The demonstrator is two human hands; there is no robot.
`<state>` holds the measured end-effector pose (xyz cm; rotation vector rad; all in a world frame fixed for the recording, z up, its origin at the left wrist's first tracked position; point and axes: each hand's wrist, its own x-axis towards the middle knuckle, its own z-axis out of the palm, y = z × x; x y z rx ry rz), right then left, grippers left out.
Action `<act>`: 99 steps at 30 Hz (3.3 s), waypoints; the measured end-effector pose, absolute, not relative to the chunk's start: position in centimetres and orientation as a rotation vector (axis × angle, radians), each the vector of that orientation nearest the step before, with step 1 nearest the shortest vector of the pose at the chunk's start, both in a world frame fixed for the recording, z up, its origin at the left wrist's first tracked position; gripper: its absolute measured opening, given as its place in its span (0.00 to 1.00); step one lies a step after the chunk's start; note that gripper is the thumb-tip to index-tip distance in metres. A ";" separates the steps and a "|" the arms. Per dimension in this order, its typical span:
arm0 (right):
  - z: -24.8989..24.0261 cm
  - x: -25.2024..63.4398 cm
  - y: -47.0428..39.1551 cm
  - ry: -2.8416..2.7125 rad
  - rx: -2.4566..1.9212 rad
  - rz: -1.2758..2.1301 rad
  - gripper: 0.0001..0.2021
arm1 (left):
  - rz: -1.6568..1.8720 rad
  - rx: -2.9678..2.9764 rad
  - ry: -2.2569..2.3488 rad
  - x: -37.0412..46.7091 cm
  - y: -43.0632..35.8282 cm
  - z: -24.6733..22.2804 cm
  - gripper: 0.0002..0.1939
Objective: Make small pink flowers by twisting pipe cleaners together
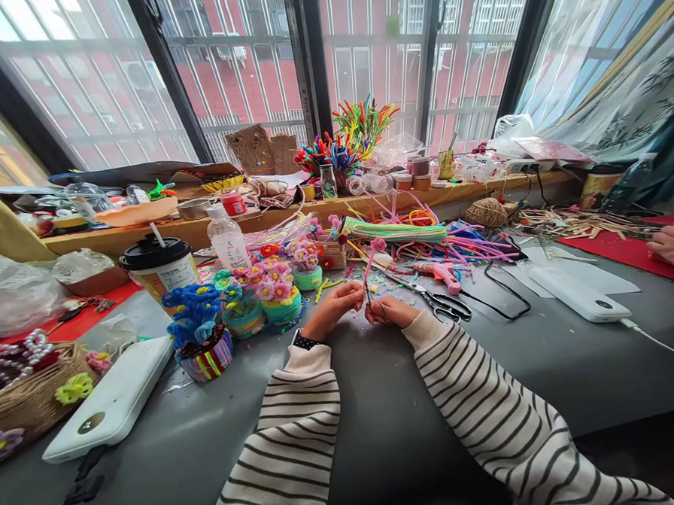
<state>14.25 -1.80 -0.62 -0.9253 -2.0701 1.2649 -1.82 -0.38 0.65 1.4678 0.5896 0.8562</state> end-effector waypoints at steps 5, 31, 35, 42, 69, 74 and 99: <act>-1.2 14.1 -1.6 -2.044 -0.904 1.192 0.29 | 0.860 1.465 0.584 -1.8 -0.4 0.6 0.12; -1.0 13.7 -2.1 -1.888 -1.068 1.123 0.25 | 0.894 1.463 0.570 -1.5 -0.6 0.7 0.11; -1.0 13.5 -2.2 -1.950 -1.139 0.880 0.24 | 0.931 1.497 0.620 -1.4 -0.7 0.8 0.12; -1.5 13.4 -2.0 -2.009 -1.190 0.707 0.25 | 1.017 1.539 0.735 -1.2 -0.6 0.8 0.13; -1.1 13.3 -2.2 -2.008 -1.060 1.050 0.29 | 1.060 1.628 0.716 -1.3 -0.3 0.6 0.10; -1.1 13.4 -2.2 -2.014 -1.032 1.086 0.30 | 1.055 1.635 0.726 -1.3 -0.4 0.7 0.11; -1.1 14.3 -1.6 -1.961 -0.976 1.406 0.28 | 0.954 1.685 0.712 -1.6 -0.6 1.1 0.12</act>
